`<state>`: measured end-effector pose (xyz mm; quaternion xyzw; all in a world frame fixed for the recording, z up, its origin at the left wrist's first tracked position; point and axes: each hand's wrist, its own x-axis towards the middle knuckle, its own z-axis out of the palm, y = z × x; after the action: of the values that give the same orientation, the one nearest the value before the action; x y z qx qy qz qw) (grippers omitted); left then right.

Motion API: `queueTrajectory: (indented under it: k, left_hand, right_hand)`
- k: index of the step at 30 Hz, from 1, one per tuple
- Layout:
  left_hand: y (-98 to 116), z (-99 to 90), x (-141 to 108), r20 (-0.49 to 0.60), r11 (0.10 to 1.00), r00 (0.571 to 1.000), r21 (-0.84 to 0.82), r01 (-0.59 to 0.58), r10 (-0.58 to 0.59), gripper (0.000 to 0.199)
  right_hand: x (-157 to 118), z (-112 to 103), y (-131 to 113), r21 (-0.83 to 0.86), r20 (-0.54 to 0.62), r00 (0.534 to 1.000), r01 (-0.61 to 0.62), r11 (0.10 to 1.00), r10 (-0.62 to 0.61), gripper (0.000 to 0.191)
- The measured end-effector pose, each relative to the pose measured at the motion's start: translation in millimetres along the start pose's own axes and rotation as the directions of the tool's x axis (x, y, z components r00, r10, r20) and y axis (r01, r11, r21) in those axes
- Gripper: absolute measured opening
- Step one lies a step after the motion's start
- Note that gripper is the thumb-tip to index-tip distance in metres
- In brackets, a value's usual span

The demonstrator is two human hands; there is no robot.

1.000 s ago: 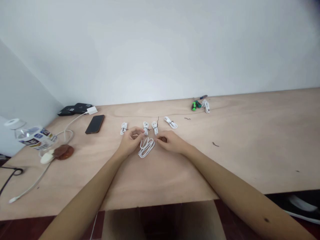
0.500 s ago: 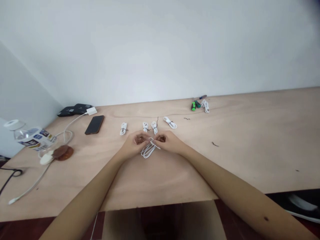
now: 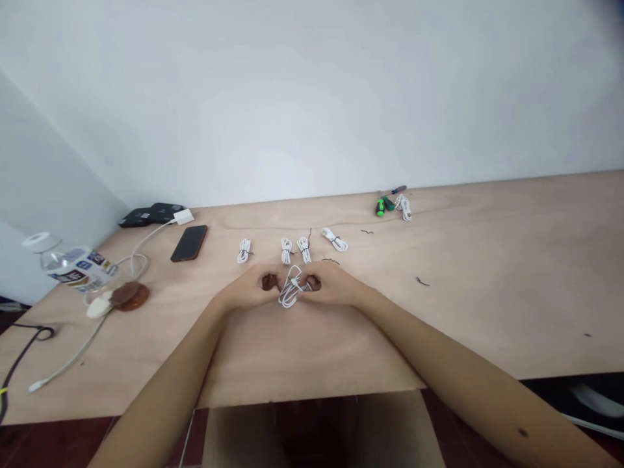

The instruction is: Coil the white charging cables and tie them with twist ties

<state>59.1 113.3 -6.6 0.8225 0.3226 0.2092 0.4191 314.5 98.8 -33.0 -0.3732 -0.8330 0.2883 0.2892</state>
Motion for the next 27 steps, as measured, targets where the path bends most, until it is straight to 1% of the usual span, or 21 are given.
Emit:
queueTrajectory:
  k: [2, 4, 6, 9, 10, 12, 14, 15, 17, 19, 21, 23, 25, 27]
  left_hand:
    - [1, 0.8, -1, -0.009, 0.999, 1.000, -0.017, -0.027, 0.027, 0.014]
    - [0, 2.1, -2, -0.035, 0.999, 0.999, -0.012, -0.032, 0.032, 0.017]
    - [-3, 2.5, -2, -0.064, 1.000, 0.998, 0.000, -0.020, 0.020, 0.016]
    - [-8, 0.9, 0, -0.120, 1.000, 0.993, -0.006, -0.012, 0.011, 0.014]
    - [-11, 0.2, 1, -0.141, 1.000, 0.990, -0.020, -0.015, 0.013, 0.014]
    - [-15, -0.9, 2, -0.188, 0.998, 0.982, -0.052, -0.028, 0.017, 0.012]
    - [-19, -1.5, 3, -0.248, 0.998, 0.969, -0.060, -0.023, 0.007, 0.009]
    - [-21, -1.7, 3, -0.276, 0.999, 0.961, -0.038, -0.007, -0.004, 0.008]
    - [-23, -1.7, 2, -0.317, 0.997, 0.948, 0.066, 0.049, -0.026, 0.009]
    - [-23, -1.3, 0, -0.325, 0.975, 0.946, 0.207, 0.076, -0.005, 0.016]
    - [-20, -0.3, 0, -0.322, 0.952, 0.944, 0.305, 0.033, 0.070, 0.020]
    - [-16, 1.1, 0, -0.321, 0.936, 0.935, 0.350, -0.031, 0.151, 0.020]
    - [-12, 2.2, 0, -0.315, 0.927, 0.932, 0.370, -0.053, 0.179, 0.020]
    - [-12, 3.1, 1, -0.295, 0.925, 0.941, 0.377, -0.047, 0.168, 0.021]
  right_hand:
    - [0, 2, 3, -0.014, 0.008, 1.000, -0.002, 1.000, 0.002, 0.006]
    - [2, 3, 8, -0.002, -0.022, 0.999, -0.026, 1.000, 0.026, 0.006]
    - [4, 4, 13, 0.063, -0.106, 0.993, -0.049, 0.997, 0.056, 0.008]
    - [9, 1, 19, 0.224, -0.264, 0.959, -0.041, 0.974, 0.101, 0.016]
    - [10, 0, 20, 0.274, -0.299, 0.948, -0.027, 0.961, 0.112, 0.018]
    - [12, -3, 21, 0.353, -0.331, 0.935, -0.003, 0.936, 0.128, 0.022]
    - [13, -4, 21, 0.407, -0.338, 0.930, 0.010, 0.913, 0.141, 0.023]
    - [14, -5, 21, 0.427, -0.337, 0.930, 0.011, 0.904, 0.148, 0.025]
    - [14, -4, 21, 0.460, -0.329, 0.929, 0.003, 0.888, 0.168, 0.030]
    - [13, -2, 21, 0.476, -0.313, 0.932, -0.012, 0.879, 0.183, 0.032]
    - [13, -1, 19, 0.473, -0.299, 0.936, -0.024, 0.881, 0.186, 0.028]
    - [11, -1, 16, 0.454, -0.287, 0.942, -0.029, 0.891, 0.177, 0.025]
    - [9, -2, 13, 0.427, -0.271, 0.949, -0.030, 0.904, 0.159, 0.024]
    - [7, -2, 11, 0.406, -0.248, 0.958, -0.035, 0.913, 0.147, 0.028]
